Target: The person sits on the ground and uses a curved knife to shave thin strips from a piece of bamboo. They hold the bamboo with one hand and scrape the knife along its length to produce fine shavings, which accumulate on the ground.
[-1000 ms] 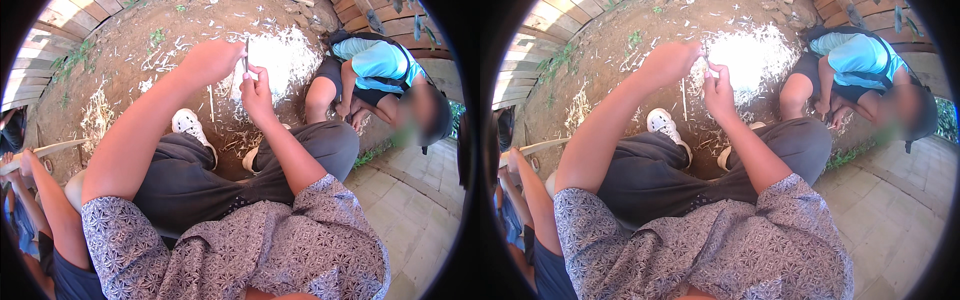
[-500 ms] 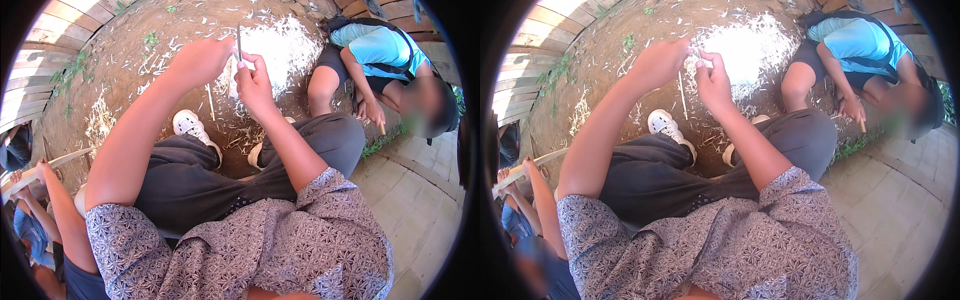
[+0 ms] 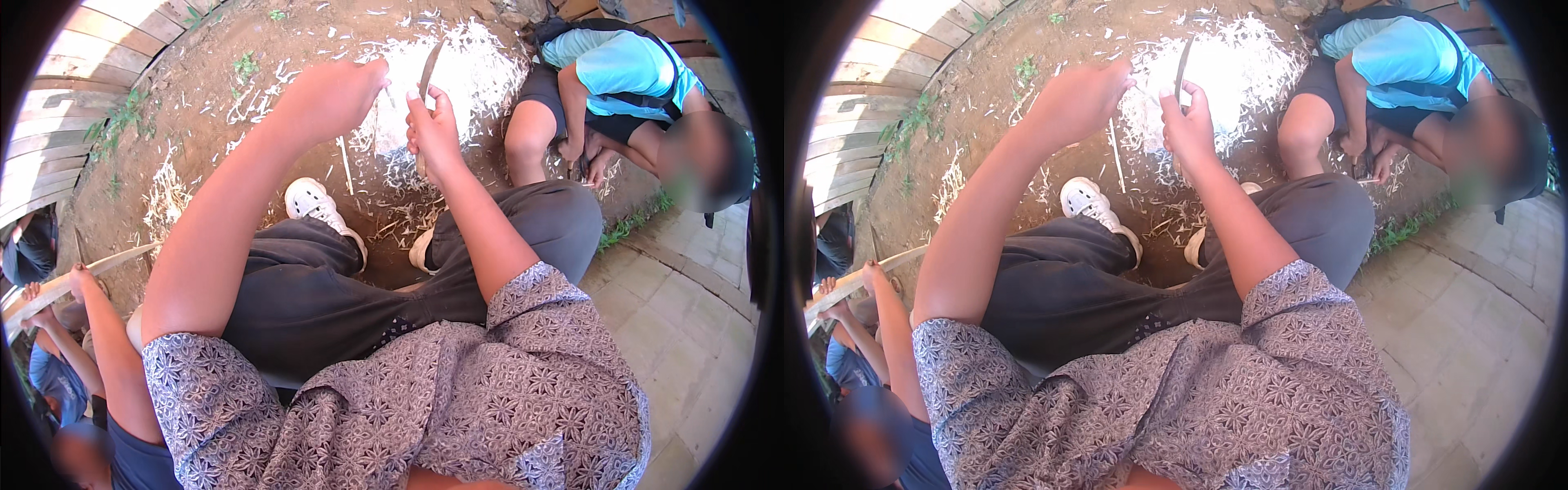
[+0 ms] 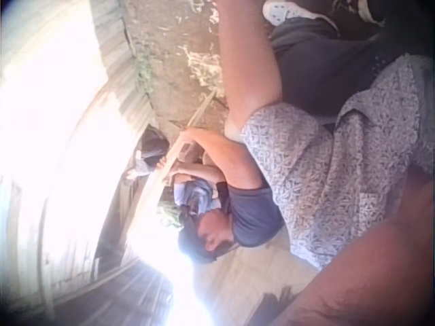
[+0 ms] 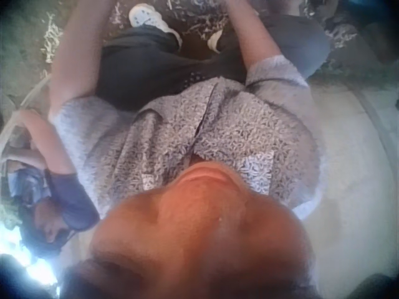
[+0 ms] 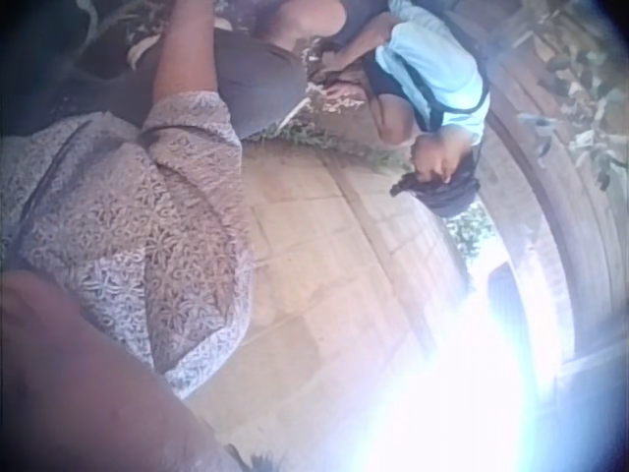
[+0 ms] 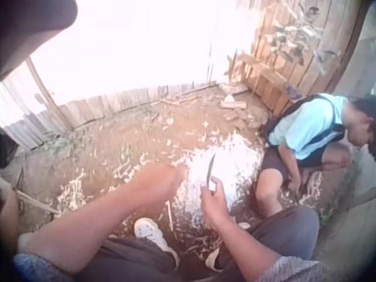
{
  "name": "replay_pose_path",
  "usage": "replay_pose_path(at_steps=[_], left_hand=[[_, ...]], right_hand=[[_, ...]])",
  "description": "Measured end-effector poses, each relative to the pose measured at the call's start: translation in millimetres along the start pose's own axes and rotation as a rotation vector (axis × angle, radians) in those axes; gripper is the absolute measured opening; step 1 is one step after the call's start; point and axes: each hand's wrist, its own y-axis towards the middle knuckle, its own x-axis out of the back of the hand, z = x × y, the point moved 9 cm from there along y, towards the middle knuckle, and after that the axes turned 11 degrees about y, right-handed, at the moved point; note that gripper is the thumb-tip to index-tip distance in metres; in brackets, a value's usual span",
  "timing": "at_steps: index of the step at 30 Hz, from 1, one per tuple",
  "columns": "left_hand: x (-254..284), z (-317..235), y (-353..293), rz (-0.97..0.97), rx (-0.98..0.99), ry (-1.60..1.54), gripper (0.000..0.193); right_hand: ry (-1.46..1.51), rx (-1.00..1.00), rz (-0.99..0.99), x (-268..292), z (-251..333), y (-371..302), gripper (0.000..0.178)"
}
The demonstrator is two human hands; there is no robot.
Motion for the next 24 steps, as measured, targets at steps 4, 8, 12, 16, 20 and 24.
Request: replay_pose_path(at_steps=[4, 8, 12, 16, 20, 24], left_hand=[[1.0, -13.7, -3.4, 0.021, -0.042, 0.031, 0.022], [-0.2, -22.9, -2.0, -0.023, -0.107, 0.036, 0.022], [3.7, -31.6, -1.1, 0.012, -0.103, 0.031, 0.024], [11.0, -29.8, 0.0, -0.051, -0.073, 0.043, 0.027], [16.7, -19.2, -2.2, -0.156, -0.024, 0.151, 0.032], [12.8, -11.9, -0.2, -0.145, -0.016, 0.149, 0.033]], right_hand=[[-0.152, -0.014, 0.085, -1.0, -8.1, 7.2, 0.035], [-0.313, 0.196, -0.012, 12.9, -10.1, 14.3, 0.024], [-0.346, 0.278, -0.144, 32.8, -9.2, 19.7, 0.024], [-0.21, 0.192, -0.353, 70.1, -16.3, 29.6, 0.027], [-0.234, 0.085, -0.221, 49.7, -17.3, 20.3, 0.033], [-0.108, 0.027, 0.006, 17.7, -27.0, 13.7, 0.045]])
